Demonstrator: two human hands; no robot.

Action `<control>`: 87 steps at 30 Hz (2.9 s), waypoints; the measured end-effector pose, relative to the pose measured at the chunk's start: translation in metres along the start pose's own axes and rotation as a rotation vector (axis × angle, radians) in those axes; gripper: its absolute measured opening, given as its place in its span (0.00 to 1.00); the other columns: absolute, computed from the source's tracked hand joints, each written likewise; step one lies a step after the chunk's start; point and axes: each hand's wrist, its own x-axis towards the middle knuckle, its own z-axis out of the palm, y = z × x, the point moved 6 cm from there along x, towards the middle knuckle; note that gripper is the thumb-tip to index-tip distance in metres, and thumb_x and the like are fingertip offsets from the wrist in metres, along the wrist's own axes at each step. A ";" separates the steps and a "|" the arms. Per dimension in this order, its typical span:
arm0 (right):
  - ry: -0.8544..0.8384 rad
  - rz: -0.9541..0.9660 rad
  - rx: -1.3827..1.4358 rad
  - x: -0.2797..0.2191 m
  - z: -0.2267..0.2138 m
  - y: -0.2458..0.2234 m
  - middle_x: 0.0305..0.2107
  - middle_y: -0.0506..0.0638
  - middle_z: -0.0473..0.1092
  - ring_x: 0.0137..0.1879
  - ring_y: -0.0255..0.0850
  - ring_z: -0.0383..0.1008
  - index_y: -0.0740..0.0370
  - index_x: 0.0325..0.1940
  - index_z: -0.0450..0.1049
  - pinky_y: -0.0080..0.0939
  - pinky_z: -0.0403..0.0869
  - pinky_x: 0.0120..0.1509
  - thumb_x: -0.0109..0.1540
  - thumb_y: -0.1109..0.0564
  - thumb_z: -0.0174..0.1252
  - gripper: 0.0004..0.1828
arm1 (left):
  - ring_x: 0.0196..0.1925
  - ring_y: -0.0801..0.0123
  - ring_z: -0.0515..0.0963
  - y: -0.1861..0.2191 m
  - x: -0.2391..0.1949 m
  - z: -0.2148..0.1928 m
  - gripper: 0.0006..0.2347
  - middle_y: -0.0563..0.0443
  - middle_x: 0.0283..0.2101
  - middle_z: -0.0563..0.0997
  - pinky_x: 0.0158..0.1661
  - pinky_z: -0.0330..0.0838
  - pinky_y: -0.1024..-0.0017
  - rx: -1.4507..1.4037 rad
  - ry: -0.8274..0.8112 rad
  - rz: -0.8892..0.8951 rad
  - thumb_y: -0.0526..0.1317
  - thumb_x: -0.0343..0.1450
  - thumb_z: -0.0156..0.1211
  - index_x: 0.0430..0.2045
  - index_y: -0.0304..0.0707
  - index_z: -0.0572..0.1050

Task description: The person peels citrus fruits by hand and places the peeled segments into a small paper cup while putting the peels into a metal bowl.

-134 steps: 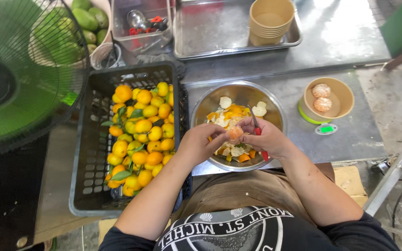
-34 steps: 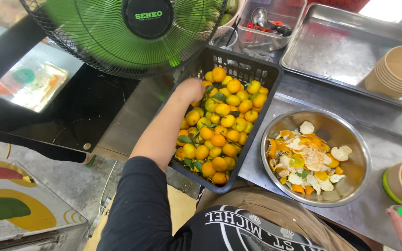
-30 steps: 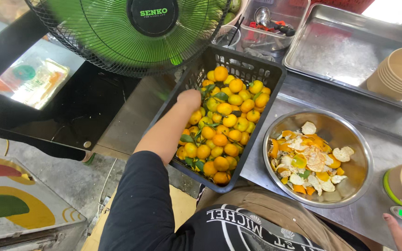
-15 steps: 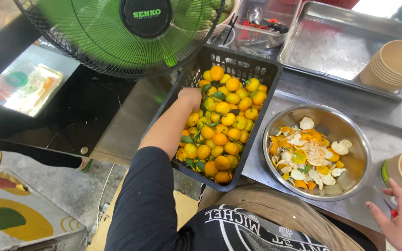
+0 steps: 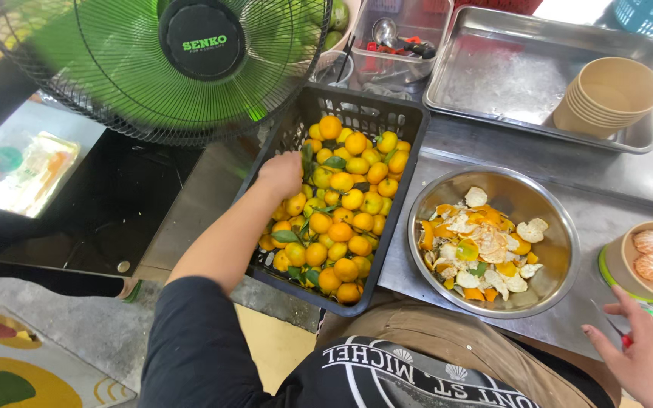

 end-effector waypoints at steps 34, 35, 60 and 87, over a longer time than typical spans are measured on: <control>-0.505 -0.466 0.961 0.087 0.067 -0.404 0.44 0.50 0.79 0.50 0.39 0.79 0.60 0.51 0.79 0.39 0.76 0.57 0.57 0.55 0.68 0.18 | 0.32 0.71 0.70 -0.039 -0.187 -0.128 0.09 0.51 0.35 0.72 0.30 0.66 0.74 -1.472 0.610 -0.201 0.39 0.76 0.58 0.48 0.42 0.69; -0.628 -0.392 1.093 0.089 0.072 -0.409 0.45 0.49 0.78 0.51 0.37 0.76 0.61 0.57 0.76 0.38 0.75 0.58 0.58 0.55 0.68 0.23 | 0.32 0.71 0.71 -0.025 -0.187 -0.128 0.09 0.52 0.37 0.74 0.31 0.68 0.74 -1.557 0.529 -0.048 0.39 0.75 0.57 0.48 0.42 0.69; 0.015 0.003 1.015 0.120 -0.029 -0.165 0.29 0.50 0.70 0.31 0.33 0.64 0.65 0.61 0.68 0.33 0.62 0.33 0.62 0.60 0.60 0.23 | 0.24 0.71 0.67 0.298 -0.110 -0.084 0.17 0.49 0.40 0.76 0.24 0.61 0.76 -2.563 -0.708 0.337 0.57 0.78 0.43 0.43 0.44 0.70; 0.120 -0.425 0.588 0.076 -0.019 -0.272 0.50 0.62 0.76 0.54 0.51 0.79 0.62 0.72 0.64 0.43 0.74 0.58 0.68 0.60 0.50 0.26 | 0.37 0.70 0.73 0.330 -0.107 -0.039 0.16 0.51 0.43 0.76 0.42 0.72 0.69 -2.324 -0.400 0.202 0.51 0.82 0.37 0.53 0.40 0.69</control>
